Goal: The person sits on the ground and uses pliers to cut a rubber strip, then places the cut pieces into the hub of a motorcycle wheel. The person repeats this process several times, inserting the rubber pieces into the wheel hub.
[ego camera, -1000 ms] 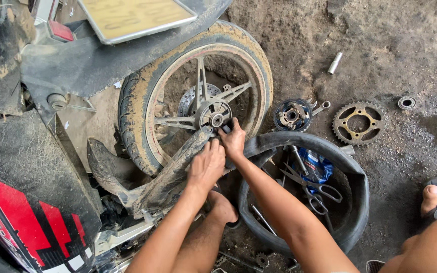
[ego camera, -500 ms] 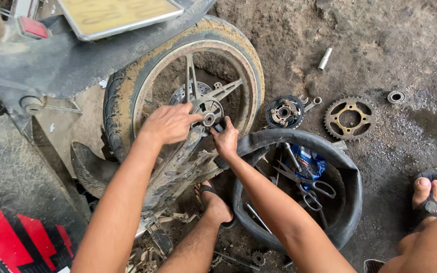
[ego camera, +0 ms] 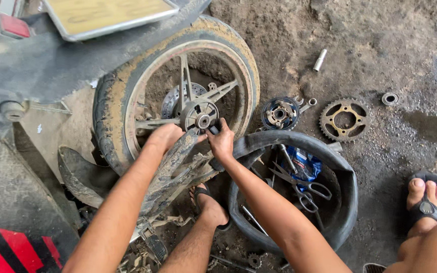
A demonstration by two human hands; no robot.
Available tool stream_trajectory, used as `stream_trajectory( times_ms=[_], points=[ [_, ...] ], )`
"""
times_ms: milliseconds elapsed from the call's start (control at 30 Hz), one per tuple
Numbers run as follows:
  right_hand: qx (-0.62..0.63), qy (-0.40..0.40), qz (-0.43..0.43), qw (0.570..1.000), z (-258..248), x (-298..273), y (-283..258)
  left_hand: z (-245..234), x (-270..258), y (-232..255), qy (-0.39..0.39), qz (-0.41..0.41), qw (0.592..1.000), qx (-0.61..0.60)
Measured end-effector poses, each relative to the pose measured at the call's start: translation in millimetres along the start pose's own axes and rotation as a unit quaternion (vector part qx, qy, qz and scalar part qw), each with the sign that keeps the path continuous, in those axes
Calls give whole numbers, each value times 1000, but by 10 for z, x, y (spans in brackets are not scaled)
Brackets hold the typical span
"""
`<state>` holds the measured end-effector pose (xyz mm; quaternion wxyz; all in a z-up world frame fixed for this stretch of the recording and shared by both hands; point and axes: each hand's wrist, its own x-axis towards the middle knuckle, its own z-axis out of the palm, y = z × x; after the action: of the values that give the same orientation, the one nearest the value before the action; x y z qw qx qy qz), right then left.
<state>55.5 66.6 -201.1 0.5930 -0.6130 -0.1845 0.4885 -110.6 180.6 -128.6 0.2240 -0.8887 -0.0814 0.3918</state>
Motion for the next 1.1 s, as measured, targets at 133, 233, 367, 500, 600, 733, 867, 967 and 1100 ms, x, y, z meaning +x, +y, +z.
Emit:
stream_trajectory(
  times_ms=[133,233,367,500,600,733,867,967,1100],
  points=[
    [4,0,0,1000,11,22,16,306,101,65,53,17,995,82],
    [-7,7,-10,1000,27,6,8,409,103,91,54,-8,998,25],
    [-16,9,-9,1000,21,-57,-57,19,49,135,59,-38,997,-18],
    [-28,8,-4,1000,34,-43,-18,68,24,89,73,-59,995,-16],
    [-33,42,-40,998,75,-66,42,-62,37,116,82,-51,995,11],
    [8,76,-72,994,23,-216,101,-78,47,157,92,-58,994,-10],
    [90,71,3,993,-42,-206,262,-245,13,163,101,-49,994,9],
    [231,31,109,966,-12,-142,253,-188,18,163,107,-51,993,18],
    [324,33,162,932,-26,-183,-46,-179,54,173,118,-58,991,15]
  ],
)
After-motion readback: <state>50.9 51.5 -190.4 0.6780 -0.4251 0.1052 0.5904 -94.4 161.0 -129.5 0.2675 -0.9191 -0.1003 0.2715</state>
